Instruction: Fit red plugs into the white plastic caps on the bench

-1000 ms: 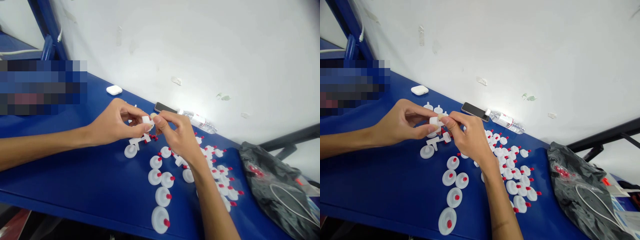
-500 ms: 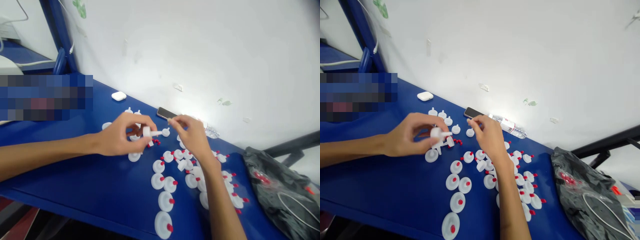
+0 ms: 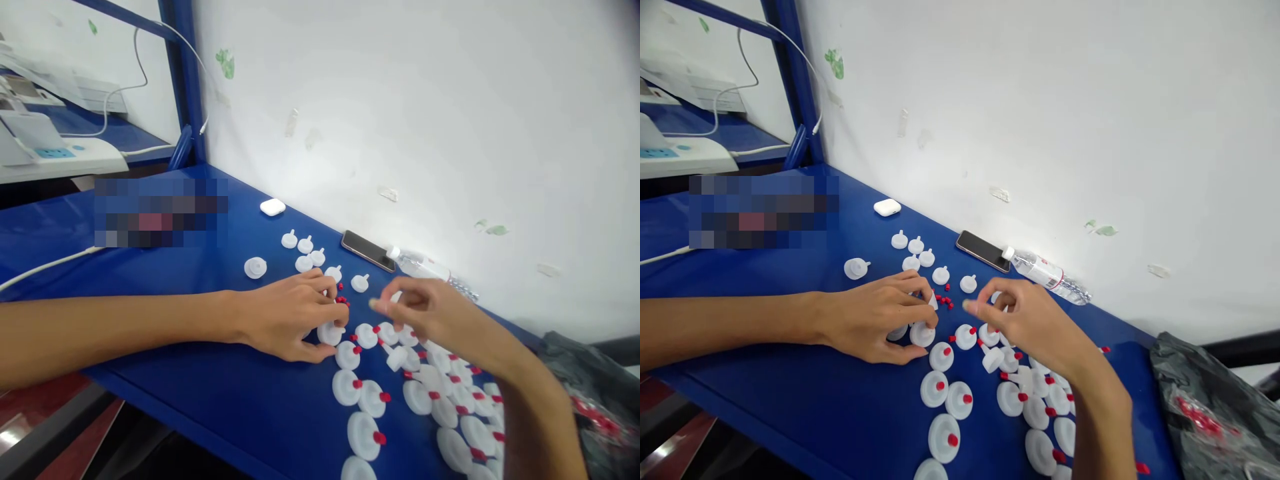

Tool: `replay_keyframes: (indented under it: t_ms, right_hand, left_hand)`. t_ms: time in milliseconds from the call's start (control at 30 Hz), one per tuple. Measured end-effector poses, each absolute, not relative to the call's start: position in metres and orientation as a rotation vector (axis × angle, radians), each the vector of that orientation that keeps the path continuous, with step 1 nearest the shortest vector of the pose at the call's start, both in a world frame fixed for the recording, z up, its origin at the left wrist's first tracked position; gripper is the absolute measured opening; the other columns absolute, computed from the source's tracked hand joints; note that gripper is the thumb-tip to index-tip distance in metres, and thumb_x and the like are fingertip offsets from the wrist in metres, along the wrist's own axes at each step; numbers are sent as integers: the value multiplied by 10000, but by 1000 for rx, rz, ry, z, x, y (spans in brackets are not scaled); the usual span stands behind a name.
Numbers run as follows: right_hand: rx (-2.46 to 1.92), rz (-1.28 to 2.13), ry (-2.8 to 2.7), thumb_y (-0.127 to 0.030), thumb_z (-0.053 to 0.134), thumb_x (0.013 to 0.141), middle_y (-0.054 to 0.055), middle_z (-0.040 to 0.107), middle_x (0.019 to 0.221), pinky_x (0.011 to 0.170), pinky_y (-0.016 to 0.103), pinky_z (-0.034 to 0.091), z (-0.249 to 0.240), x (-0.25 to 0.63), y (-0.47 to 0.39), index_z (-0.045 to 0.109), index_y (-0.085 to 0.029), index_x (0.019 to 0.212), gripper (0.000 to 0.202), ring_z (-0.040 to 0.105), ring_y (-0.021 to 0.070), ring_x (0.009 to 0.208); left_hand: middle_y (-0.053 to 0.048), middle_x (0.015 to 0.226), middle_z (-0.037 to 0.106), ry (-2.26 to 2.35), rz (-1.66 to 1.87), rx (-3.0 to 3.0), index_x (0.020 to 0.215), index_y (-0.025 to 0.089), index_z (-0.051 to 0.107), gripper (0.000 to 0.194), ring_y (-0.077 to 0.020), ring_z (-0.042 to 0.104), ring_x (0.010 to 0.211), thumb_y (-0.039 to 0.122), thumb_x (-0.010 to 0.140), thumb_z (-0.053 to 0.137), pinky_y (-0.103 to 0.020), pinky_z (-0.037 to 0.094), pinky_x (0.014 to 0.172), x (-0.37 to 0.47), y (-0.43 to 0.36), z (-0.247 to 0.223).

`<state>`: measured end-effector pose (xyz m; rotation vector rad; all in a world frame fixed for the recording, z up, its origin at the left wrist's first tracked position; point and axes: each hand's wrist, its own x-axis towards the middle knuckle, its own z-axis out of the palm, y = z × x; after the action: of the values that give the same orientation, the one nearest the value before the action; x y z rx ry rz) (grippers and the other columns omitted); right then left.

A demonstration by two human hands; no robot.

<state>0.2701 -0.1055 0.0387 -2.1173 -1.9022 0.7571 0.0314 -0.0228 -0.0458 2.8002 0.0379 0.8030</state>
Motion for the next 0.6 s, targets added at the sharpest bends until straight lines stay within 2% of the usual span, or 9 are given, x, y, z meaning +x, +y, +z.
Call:
replay_keyframes:
  t_ms: [67, 133, 200, 300, 400, 500, 600]
  right_hand:
    - [-2104, 1023, -1907, -472, 763, 851, -12, 724, 707, 478, 264, 437, 39, 273, -109, 721, -277, 921, 212, 625, 160, 534]
    - [-2079, 1110, -1924, -397, 776, 841, -7, 726, 704, 476, 250, 441, 35, 275, -109, 727, -265, 892, 150, 636, 156, 544]
    - [-2044, 1064, -1926, -339, 748, 856, 3, 722, 685, 462, 245, 442, 32, 276, -107, 730, -249, 839, 93, 644, 160, 550]
    - [-1961, 853, -1923, -344, 726, 878, 23, 739, 726, 456, 252, 470, 34, 274, -105, 734, -241, 811, 123, 655, 169, 580]
    - [-1790, 671, -1859, -380, 752, 878, 34, 758, 802, 515, 256, 519, 40, 265, -104, 737, -233, 848, 150, 675, 169, 647]
    - [-1551, 742, -1758, -372, 771, 882, 25, 763, 827, 567, 251, 533, 41, 249, -103, 730, -220, 889, 158, 678, 150, 657]
    - [-1371, 890, -1711, -356, 755, 906, 9, 760, 833, 620, 255, 539, 35, 233, -101, 699, -208, 893, 159, 670, 129, 647]
  left_hand:
    - [-8, 811, 709, 49, 735, 2802, 968, 206, 604, 212, -247, 603, 965, 264, 861, 778, -400, 433, 889, 32, -22, -47]
    - [-17, 870, 713, 66, 683, 2790, 957, 201, 612, 228, -247, 590, 986, 261, 844, 801, -394, 434, 890, 32, -21, -48]
    - [-32, 934, 715, 91, 660, 2776, 955, 196, 623, 232, -247, 583, 1004, 266, 839, 812, -387, 442, 892, 32, -20, -48]
    - [-63, 1036, 714, 122, 712, 2778, 977, 194, 653, 252, -260, 573, 1019, 337, 853, 820, -405, 458, 916, 33, -19, -46]
    - [-95, 1106, 693, 228, 853, 2748, 1134, 188, 653, 351, -275, 570, 1017, 451, 918, 740, -437, 477, 929, 32, -20, -43]
    - [-111, 1163, 683, 362, 1044, 2689, 1318, 178, 560, 489, -279, 584, 1013, 501, 965, 659, -442, 487, 913, 31, -19, -39]
    - [-92, 1116, 706, 366, 1201, 2674, 1321, 173, 553, 409, -245, 607, 950, 410, 999, 638, -395, 495, 860, 32, -16, -38]
